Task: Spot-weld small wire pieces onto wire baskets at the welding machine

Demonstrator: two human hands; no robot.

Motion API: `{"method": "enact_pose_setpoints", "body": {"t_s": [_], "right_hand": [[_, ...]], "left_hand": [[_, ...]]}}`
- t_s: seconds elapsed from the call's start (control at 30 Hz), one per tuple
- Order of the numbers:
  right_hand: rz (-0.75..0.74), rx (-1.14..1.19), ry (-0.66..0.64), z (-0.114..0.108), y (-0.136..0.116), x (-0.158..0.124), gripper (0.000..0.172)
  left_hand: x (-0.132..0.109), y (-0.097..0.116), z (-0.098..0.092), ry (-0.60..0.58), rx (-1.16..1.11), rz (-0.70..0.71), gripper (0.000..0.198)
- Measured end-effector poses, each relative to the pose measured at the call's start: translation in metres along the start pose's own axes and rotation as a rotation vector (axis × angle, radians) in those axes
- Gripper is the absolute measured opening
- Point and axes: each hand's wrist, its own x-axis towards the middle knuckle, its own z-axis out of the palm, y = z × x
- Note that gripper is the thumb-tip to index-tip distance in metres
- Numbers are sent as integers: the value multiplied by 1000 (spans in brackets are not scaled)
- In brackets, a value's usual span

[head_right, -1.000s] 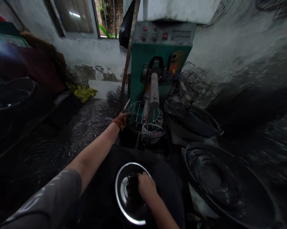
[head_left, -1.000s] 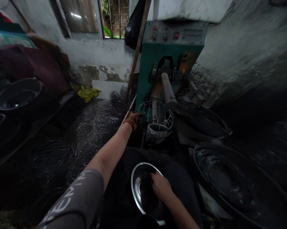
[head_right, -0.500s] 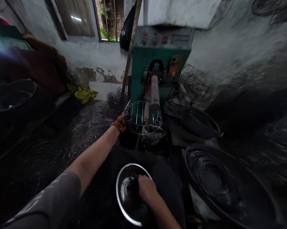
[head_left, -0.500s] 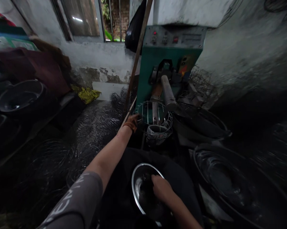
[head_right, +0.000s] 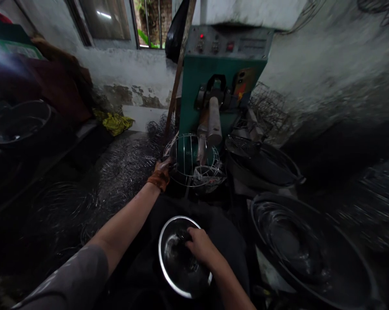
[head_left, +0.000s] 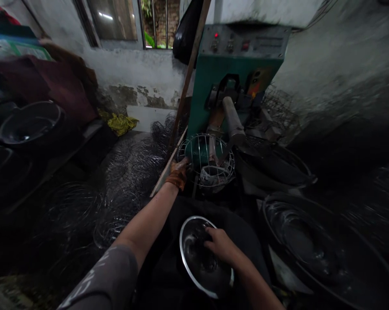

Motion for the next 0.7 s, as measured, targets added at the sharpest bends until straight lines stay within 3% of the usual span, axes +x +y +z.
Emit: {"method": "enact_pose_setpoints", "body": {"t_s": [0.13, 0.23, 0.33, 0.47, 0.7], "right_hand": [[-66, 333, 272, -27, -8, 4, 11], [-113, 601, 445, -61, -27, 13, 33], [-179, 758, 652, -82, -46, 32, 44], [-181, 830, 832, -78, -54, 64, 50], [-136, 724, 874, -63, -46, 82, 49]], "left_hand": [[-11, 2, 5, -24, 2, 33, 41], [-23, 5, 10, -16, 0, 29, 43], [-31, 4, 13, 28, 8, 32, 42], [-35, -1, 14, 21, 13, 63, 41], [-34, -6, 14, 22, -65, 38, 51]]}}
